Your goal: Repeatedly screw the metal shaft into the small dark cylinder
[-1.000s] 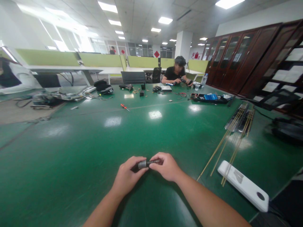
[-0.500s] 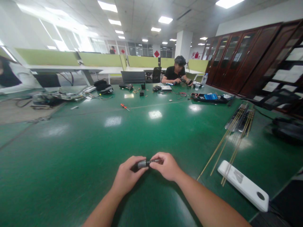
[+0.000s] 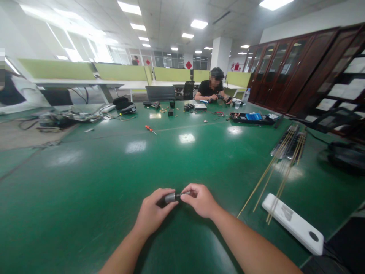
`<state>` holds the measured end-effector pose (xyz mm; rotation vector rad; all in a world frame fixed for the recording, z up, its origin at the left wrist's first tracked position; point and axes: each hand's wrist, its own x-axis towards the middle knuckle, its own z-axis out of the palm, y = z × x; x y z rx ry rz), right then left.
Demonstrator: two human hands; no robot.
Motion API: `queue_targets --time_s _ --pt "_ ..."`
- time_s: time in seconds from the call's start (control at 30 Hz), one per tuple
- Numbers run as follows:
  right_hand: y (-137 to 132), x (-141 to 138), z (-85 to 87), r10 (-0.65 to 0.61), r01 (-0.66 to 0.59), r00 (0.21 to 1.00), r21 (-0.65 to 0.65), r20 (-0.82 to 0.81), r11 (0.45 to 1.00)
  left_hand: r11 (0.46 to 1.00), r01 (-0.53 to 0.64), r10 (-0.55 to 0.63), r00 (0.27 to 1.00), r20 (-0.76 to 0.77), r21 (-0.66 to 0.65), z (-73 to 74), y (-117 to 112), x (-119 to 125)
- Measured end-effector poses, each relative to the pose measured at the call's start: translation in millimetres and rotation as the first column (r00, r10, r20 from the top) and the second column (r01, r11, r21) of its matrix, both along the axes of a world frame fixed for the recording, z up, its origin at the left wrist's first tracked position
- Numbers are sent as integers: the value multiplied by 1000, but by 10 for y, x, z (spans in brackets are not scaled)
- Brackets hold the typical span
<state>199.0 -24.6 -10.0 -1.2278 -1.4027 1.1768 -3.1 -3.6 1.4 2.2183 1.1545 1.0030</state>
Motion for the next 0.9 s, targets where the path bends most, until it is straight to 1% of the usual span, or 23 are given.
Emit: queue_targets --time_s 0.27,0.9 --pt "10 0 -47 -5 5 1000 1 -4 1000 1000 2 -2 1000 -4 -12 -51 18 -22" --pt "30 8 -23 -33 31 996 -21 -79 999 999 -46 46 999 2 -5 13 9 9"
